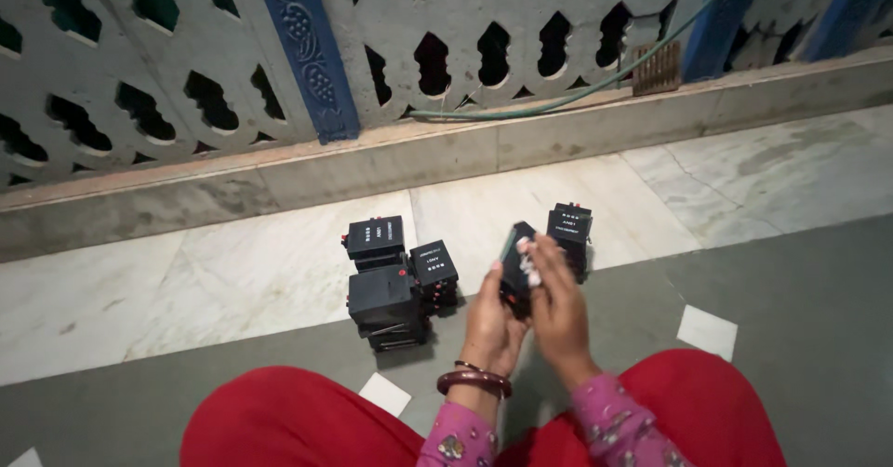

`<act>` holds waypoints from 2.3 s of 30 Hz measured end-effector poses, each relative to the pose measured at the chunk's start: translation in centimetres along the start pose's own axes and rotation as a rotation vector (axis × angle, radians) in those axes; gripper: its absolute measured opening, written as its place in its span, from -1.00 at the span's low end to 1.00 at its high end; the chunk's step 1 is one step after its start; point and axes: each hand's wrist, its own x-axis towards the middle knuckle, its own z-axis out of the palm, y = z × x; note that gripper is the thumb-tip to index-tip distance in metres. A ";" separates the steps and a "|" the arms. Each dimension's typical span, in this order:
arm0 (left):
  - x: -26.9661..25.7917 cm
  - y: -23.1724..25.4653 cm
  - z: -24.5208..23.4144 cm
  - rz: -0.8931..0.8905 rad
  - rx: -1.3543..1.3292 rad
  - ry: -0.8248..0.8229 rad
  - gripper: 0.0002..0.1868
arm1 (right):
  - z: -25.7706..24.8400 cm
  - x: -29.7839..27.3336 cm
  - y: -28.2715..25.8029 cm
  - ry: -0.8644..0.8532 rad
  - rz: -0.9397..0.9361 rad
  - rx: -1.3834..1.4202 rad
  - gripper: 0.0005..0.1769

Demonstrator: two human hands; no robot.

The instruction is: The person sits on the floor and replaces batteries in small black rectangular devices. They open the battery compartment, remove old batteries, insert new ones, and close the compartment. The person handles multiple devices one by one.

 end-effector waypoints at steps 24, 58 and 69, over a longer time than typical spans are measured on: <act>0.8 0.9 -8.4 -0.094 -0.244 0.097 -0.65 | 0.8 -1.7 6.8 -0.083 0.789 0.924 -0.70; 0.1 0.1 -8.9 -0.243 -0.269 0.037 -0.58 | 3.2 -1.5 2.7 -0.174 0.154 -0.070 -0.65; -0.3 1.4 -8.5 -0.164 0.033 0.103 -0.47 | 2.4 -3.7 -2.5 -0.231 -0.072 0.017 -0.69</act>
